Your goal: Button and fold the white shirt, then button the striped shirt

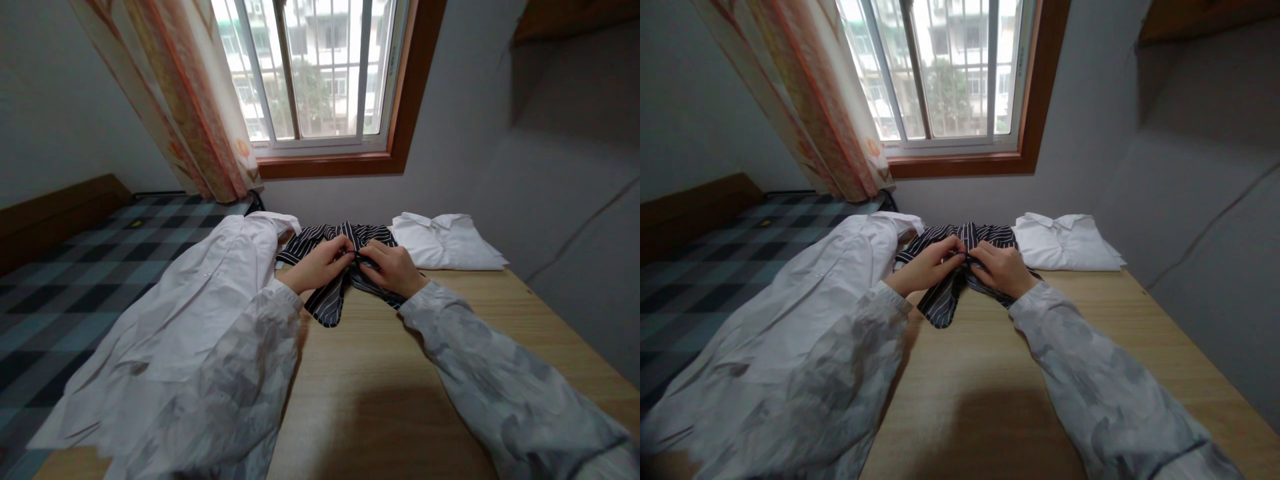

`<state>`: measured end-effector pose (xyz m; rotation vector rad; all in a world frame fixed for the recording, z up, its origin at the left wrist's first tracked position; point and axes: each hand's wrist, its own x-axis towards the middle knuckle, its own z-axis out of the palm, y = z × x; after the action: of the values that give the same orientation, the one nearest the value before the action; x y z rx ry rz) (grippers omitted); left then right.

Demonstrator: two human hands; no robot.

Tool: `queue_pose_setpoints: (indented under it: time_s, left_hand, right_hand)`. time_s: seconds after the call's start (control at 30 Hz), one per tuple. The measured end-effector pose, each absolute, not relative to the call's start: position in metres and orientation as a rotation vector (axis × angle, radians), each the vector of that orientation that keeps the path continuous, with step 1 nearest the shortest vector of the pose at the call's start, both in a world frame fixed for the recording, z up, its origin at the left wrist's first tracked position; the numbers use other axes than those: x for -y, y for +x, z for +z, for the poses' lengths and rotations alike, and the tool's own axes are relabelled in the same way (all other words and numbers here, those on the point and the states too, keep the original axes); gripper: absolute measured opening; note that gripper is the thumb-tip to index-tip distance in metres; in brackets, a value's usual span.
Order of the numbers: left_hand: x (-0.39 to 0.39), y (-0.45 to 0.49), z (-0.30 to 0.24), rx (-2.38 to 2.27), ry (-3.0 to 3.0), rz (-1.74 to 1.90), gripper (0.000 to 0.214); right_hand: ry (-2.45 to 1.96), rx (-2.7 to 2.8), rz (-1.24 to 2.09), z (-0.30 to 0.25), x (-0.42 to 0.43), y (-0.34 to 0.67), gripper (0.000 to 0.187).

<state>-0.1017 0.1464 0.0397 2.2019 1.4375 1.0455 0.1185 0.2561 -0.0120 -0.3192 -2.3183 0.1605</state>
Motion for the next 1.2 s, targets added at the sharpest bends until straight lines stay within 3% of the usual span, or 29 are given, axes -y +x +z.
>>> queue_pose_setpoints:
  time_s: [0.27,0.4,0.7,0.93,1.07,1.2]
  left_hand:
    - [-0.144,-0.094,0.045,-1.373,2.135,1.045,0.025]
    - [-0.145,-0.096,0.042,-1.374,1.984,1.067,0.042]
    - [-0.152,-0.101,0.037,-1.408,1.791,0.982,0.044]
    - [-0.152,-0.104,0.040,-1.359,1.751,0.991,0.040]
    - [-0.150,-0.113,0.047,-1.361,1.788,0.921,0.040]
    - [-0.146,-0.125,0.053,-1.295,1.778,0.704,0.042]
  right_hand:
    - [-0.415,2.189,0.079,-0.018,-0.255,0.116,0.021]
    - [-0.326,2.232,-0.012,-0.020,-0.257,0.119,0.024]
    - [-0.157,2.190,0.000,-0.031,-0.264,0.117,0.022]
    - [-0.241,2.294,0.224,-0.019,-0.257,0.120,0.021]
    - [-0.307,2.456,0.422,0.001,-0.260,0.125,0.043]
    - [-0.488,2.484,0.944,0.017,-0.280,0.132,0.062]
